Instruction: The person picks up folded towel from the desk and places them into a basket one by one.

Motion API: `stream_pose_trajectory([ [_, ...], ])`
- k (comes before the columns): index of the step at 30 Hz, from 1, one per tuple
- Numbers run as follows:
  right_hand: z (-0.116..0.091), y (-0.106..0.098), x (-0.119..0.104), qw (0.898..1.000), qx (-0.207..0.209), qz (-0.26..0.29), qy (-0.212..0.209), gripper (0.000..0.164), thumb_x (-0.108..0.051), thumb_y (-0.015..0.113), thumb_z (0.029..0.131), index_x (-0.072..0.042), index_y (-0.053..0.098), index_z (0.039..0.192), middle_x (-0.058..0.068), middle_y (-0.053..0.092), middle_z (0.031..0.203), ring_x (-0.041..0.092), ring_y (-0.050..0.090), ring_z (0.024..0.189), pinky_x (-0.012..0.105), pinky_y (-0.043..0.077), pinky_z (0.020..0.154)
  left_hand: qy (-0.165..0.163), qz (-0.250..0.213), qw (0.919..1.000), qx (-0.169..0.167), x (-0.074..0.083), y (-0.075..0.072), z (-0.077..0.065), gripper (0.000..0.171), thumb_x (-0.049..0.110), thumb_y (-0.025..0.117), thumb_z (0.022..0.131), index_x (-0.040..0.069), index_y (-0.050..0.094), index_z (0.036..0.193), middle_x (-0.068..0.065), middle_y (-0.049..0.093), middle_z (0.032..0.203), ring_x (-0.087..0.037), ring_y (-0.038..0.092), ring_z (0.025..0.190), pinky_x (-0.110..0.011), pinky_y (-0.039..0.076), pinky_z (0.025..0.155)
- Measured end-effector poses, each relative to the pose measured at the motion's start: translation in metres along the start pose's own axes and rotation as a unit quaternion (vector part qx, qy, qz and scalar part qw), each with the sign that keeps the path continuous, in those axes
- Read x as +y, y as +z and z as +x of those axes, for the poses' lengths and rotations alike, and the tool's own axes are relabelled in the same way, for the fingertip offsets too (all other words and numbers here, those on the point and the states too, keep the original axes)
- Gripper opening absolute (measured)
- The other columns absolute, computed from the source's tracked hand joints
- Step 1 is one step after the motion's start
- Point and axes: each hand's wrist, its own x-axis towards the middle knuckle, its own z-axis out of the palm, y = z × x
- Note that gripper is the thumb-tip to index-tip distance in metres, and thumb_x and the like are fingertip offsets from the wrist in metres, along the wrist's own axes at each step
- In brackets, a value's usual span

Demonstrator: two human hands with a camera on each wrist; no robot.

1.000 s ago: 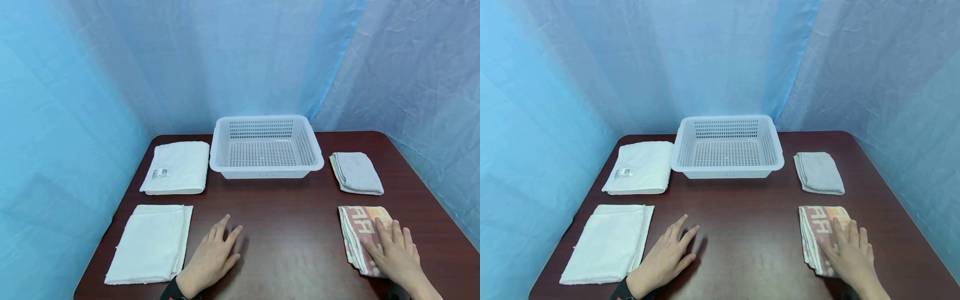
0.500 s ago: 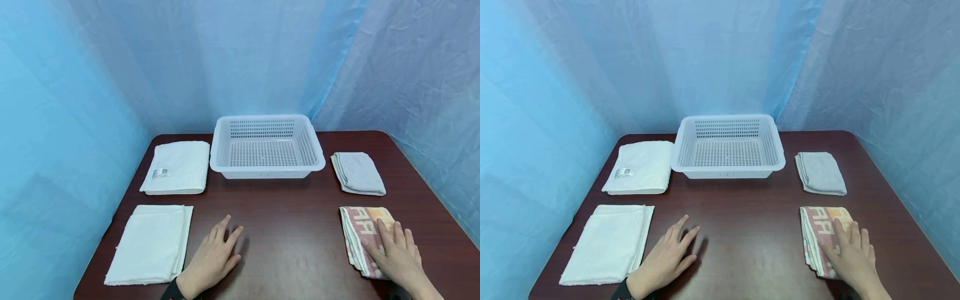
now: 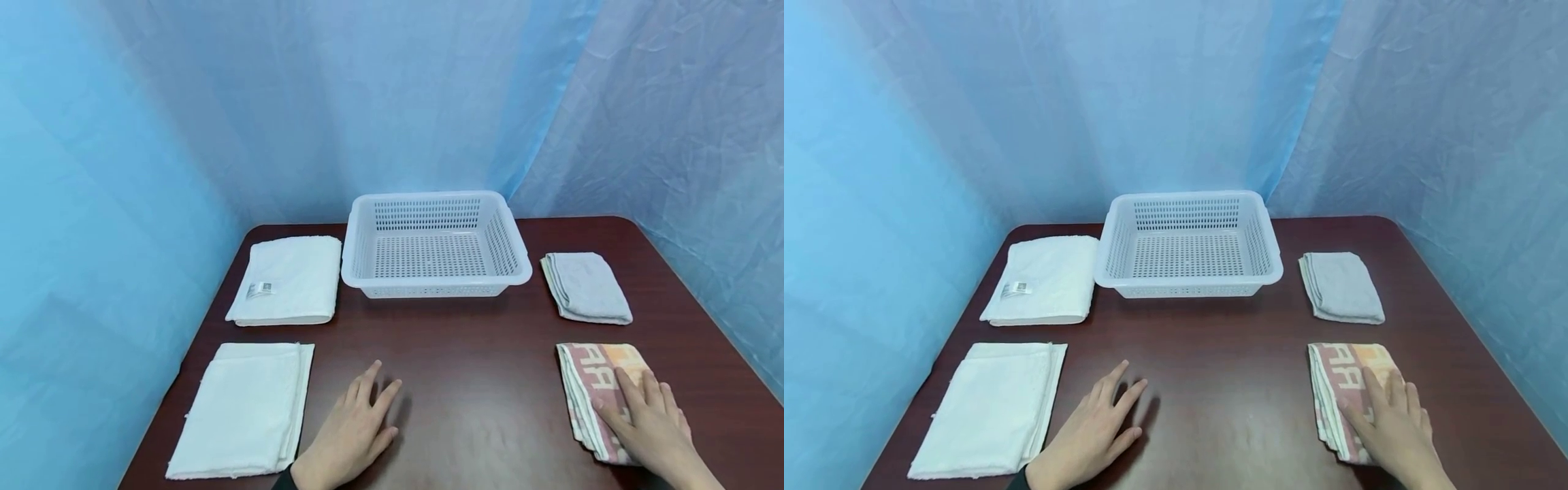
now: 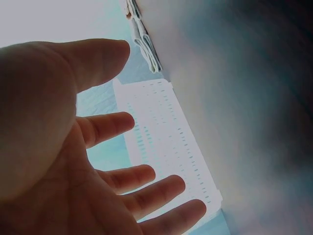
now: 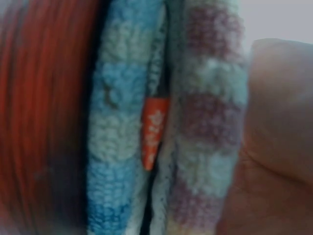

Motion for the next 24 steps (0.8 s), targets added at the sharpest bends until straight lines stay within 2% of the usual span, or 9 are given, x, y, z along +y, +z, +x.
stream_pose_trajectory([
  [6,0.0018,0.0008,0.0022,1.000,-0.026,0.000,0.012,0.089,-0.058,0.046,0.099,0.003,0.010,0.154,0.049,-0.001,0.146,0.070,0.001,0.131,0.081,0.010,0.096,0.002,0.003,0.9998,0.018,-0.0014,0.0026,-0.0006,0.064,0.036,0.076,0.086,0.013,0.050,0.140,-0.026,0.041,0.145,-0.036,0.055,0.118,-0.046,0.053,0.083],
  [13,0.0025,0.0022,0.0027,1.000,0.014,-0.014,-0.016,0.083,-0.051,0.050,0.100,0.002,0.015,0.154,0.048,0.006,0.146,0.070,0.009,0.130,0.080,0.016,0.095,-0.003,-0.007,0.9999,0.012,-0.0023,0.0026,0.0009,0.065,0.035,0.075,0.087,0.013,0.049,0.141,-0.027,0.039,0.147,-0.037,0.054,0.119,-0.046,0.053,0.083],
  [20,0.0019,0.0014,0.0022,1.000,-0.007,-0.019,-0.005,0.085,-0.054,0.046,0.101,0.003,0.012,0.154,0.049,0.005,0.145,0.071,0.008,0.129,0.080,0.015,0.095,-0.010,-0.008,0.9999,-0.006,-0.0006,0.0026,-0.0001,0.064,0.036,0.074,0.088,0.013,0.049,0.142,-0.026,0.039,0.147,-0.037,0.054,0.119,-0.046,0.053,0.084],
  [24,0.0018,0.0017,0.0007,1.000,-0.004,-0.022,-0.009,0.084,-0.053,0.046,0.101,0.003,0.013,0.153,0.049,0.006,0.145,0.071,0.009,0.129,0.080,0.016,0.095,-0.009,-0.008,0.9999,-0.006,-0.0002,0.0031,-0.0002,0.064,0.036,0.074,0.088,0.013,0.048,0.142,-0.026,0.039,0.148,-0.037,0.054,0.119,-0.046,0.053,0.083],
])
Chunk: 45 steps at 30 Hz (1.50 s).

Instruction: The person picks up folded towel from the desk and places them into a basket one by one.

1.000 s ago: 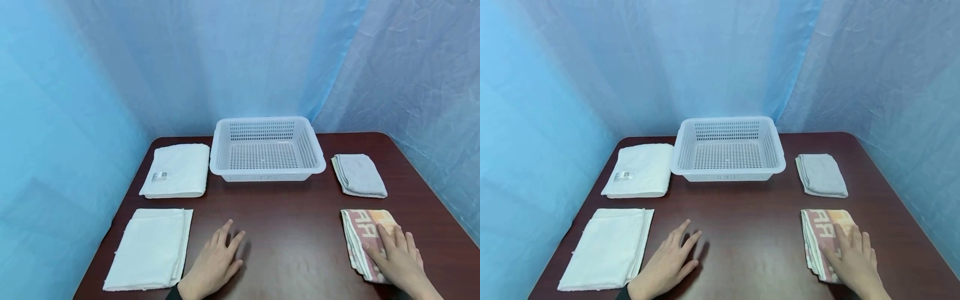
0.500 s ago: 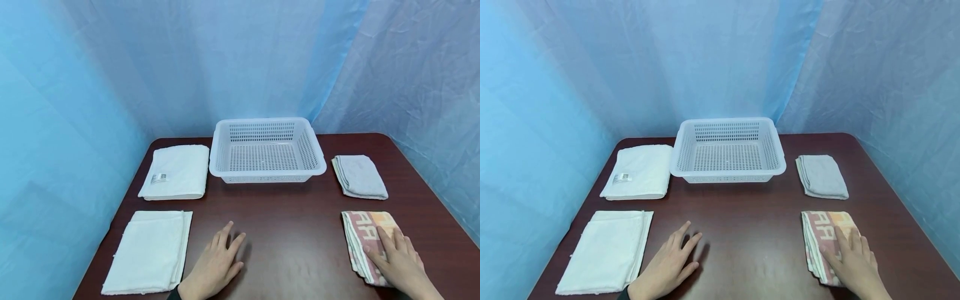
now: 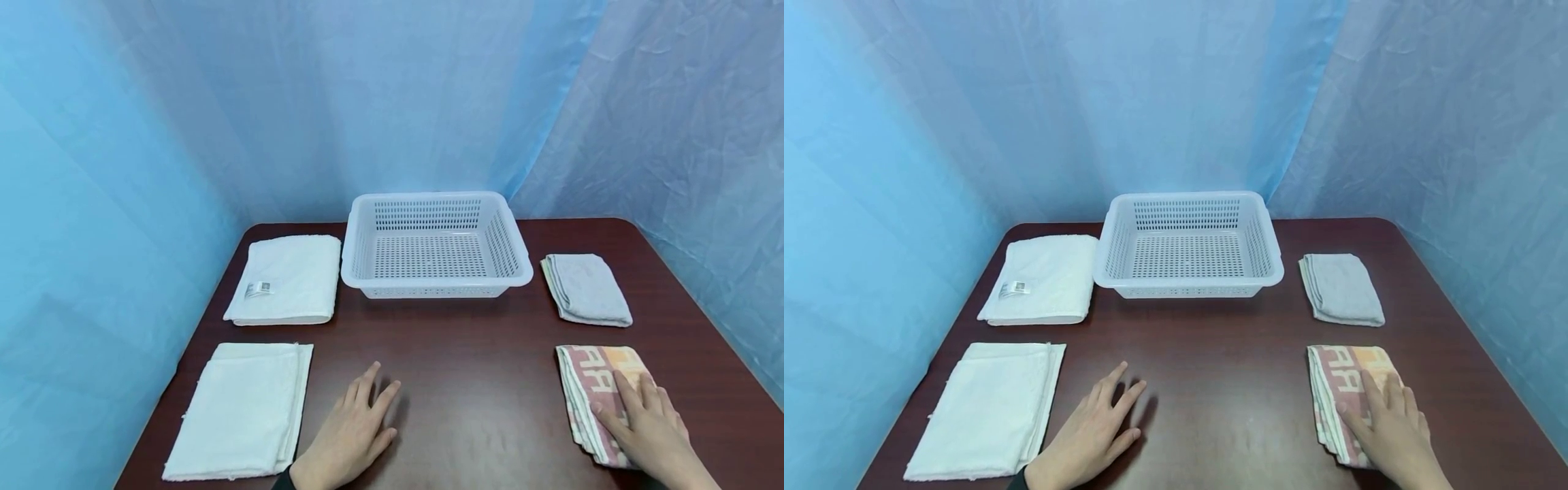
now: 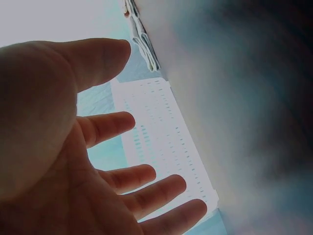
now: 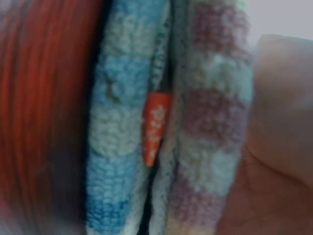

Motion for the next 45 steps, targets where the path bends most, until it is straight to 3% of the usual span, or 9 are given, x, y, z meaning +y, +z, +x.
stream_pose_trajectory([
  [9,-0.001,0.004,-0.001,1.000,0.007,-0.005,-0.008,0.083,-0.052,0.047,0.101,0.003,0.013,0.154,0.049,0.007,0.145,0.071,0.011,0.129,0.080,0.018,0.093,-0.006,-0.004,0.9999,-0.012,-0.001,-0.001,0.000,0.063,0.037,0.072,0.090,0.013,0.048,0.143,-0.026,0.037,0.149,-0.036,0.053,0.121,-0.046,0.053,0.082],
  [15,0.005,0.000,-0.007,1.000,0.014,-0.001,-0.020,0.084,-0.053,0.048,0.100,0.004,0.016,0.153,0.049,0.006,0.147,0.071,0.010,0.131,0.080,0.017,0.094,-0.006,0.009,0.9999,-0.001,-0.004,-0.004,0.004,0.064,0.037,0.074,0.089,0.014,0.049,0.143,-0.025,0.038,0.148,-0.036,0.055,0.118,-0.045,0.054,0.079],
  [22,0.005,-0.006,-0.008,1.000,0.006,-0.001,-0.011,0.085,-0.053,0.048,0.100,0.003,0.014,0.154,0.048,0.002,0.148,0.070,0.008,0.131,0.080,0.016,0.095,-0.003,0.006,0.9999,-0.013,-0.004,-0.004,0.009,0.063,0.038,0.071,0.091,0.014,0.047,0.145,-0.025,0.036,0.150,-0.037,0.053,0.120,-0.045,0.054,0.084],
  [32,0.003,-0.004,-0.007,1.000,-0.013,-0.006,-0.004,0.086,-0.056,0.045,0.101,0.003,0.012,0.154,0.049,0.002,0.147,0.070,0.008,0.130,0.081,0.018,0.091,-0.011,0.003,0.9996,-0.025,-0.002,-0.005,0.005,0.064,0.038,0.071,0.091,0.014,0.047,0.145,-0.025,0.034,0.151,-0.037,0.053,0.121,-0.046,0.054,0.082],
  [39,-0.001,0.000,-0.006,1.000,0.013,0.012,-0.006,0.084,-0.053,0.049,0.099,0.002,0.017,0.153,0.046,0.006,0.148,0.069,0.006,0.133,0.081,0.016,0.092,-0.007,0.003,0.9997,-0.024,0.000,-0.003,0.003,0.064,0.038,0.071,0.091,0.014,0.047,0.145,-0.025,0.035,0.150,-0.037,0.053,0.121,-0.046,0.053,0.084],
  [45,-0.003,0.002,-0.005,1.000,0.012,0.013,0.004,0.084,-0.054,0.050,0.099,0.001,0.017,0.154,0.045,0.006,0.149,0.070,0.007,0.132,0.081,0.016,0.091,-0.007,-0.002,0.9996,-0.027,0.002,-0.002,0.001,0.063,0.038,0.071,0.091,0.015,0.047,0.144,-0.025,0.035,0.150,-0.036,0.052,0.121,-0.046,0.053,0.085],
])
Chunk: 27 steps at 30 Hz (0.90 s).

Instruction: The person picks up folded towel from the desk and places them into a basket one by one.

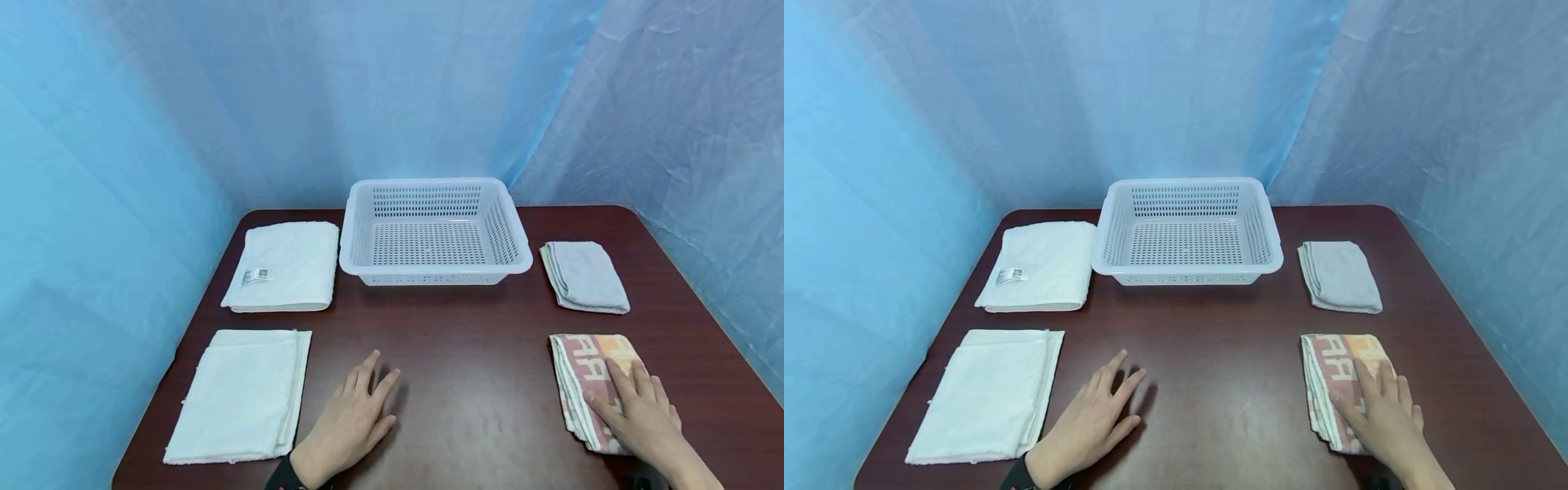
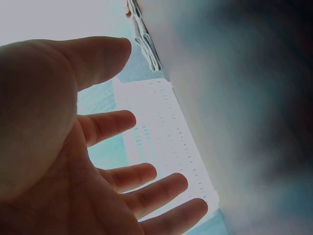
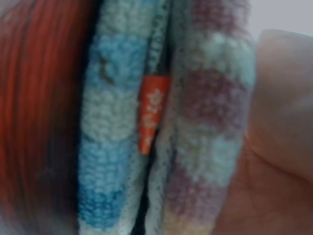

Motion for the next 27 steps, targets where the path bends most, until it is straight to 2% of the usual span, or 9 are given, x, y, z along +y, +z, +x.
stream_pose_trajectory([
  [7,0.001,0.000,-0.001,1.000,0.007,-0.006,-0.006,0.083,-0.053,0.050,0.099,0.001,0.018,0.154,0.045,0.007,0.149,0.069,0.011,0.131,0.081,0.019,0.089,0.000,-0.001,1.0000,-0.006,0.001,-0.001,0.000,0.064,0.038,0.071,0.091,0.015,0.046,0.145,-0.025,0.035,0.151,-0.036,0.052,0.123,-0.046,0.052,0.086],
  [20,0.000,0.000,-0.007,1.000,-0.006,-0.002,-0.010,0.085,-0.053,0.052,0.098,0.000,0.017,0.154,0.044,0.006,0.150,0.068,0.010,0.132,0.081,0.018,0.090,-0.001,-0.004,0.9999,-0.012,0.002,-0.001,0.001,0.064,0.038,0.070,0.092,0.015,0.045,0.146,-0.025,0.035,0.151,-0.037,0.051,0.124,-0.047,0.052,0.086],
  [27,-0.002,0.002,-0.010,1.000,0.004,-0.007,-0.019,0.083,-0.051,0.055,0.098,-0.001,0.019,0.154,0.044,0.008,0.150,0.069,0.013,0.131,0.082,0.020,0.088,0.004,-0.005,1.0000,0.001,0.002,-0.002,0.001,0.063,0.037,0.072,0.091,0.015,0.046,0.144,-0.026,0.037,0.150,-0.037,0.052,0.122,-0.046,0.052,0.085],
])
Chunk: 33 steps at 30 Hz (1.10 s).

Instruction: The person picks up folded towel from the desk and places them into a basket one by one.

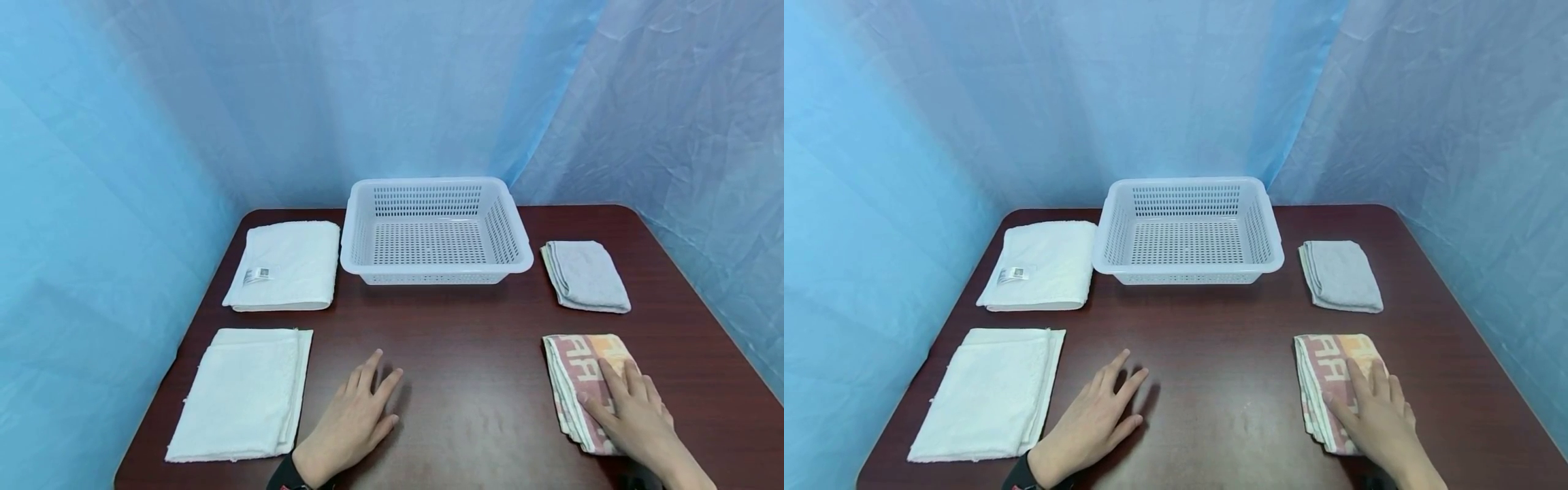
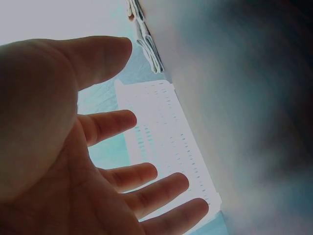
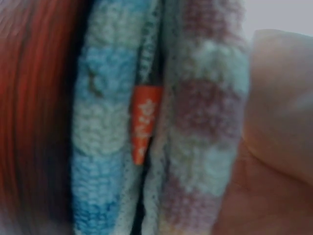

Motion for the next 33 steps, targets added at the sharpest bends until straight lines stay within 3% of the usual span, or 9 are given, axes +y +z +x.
stream_pose_trajectory([
  [8,-0.002,0.002,-0.003,1.000,0.014,-0.008,-0.008,0.080,-0.048,0.056,0.098,-0.001,0.022,0.153,0.044,0.011,0.149,0.069,0.016,0.129,0.082,0.023,0.086,-0.001,0.005,1.0000,0.000,0.000,0.000,0.000,0.064,0.038,0.072,0.091,0.015,0.046,0.144,-0.025,0.036,0.150,-0.036,0.053,0.121,-0.046,0.053,0.085],
  [33,-0.003,-0.002,-0.012,1.000,-0.002,-0.008,-0.004,0.079,-0.050,0.053,0.099,0.001,0.023,0.152,0.044,0.011,0.148,0.067,0.016,0.129,0.081,0.024,0.087,-0.005,0.000,1.0000,-0.005,0.001,-0.002,0.000,0.063,0.038,0.071,0.092,0.015,0.046,0.145,-0.025,0.035,0.151,-0.036,0.052,0.123,-0.045,0.052,0.086],
])
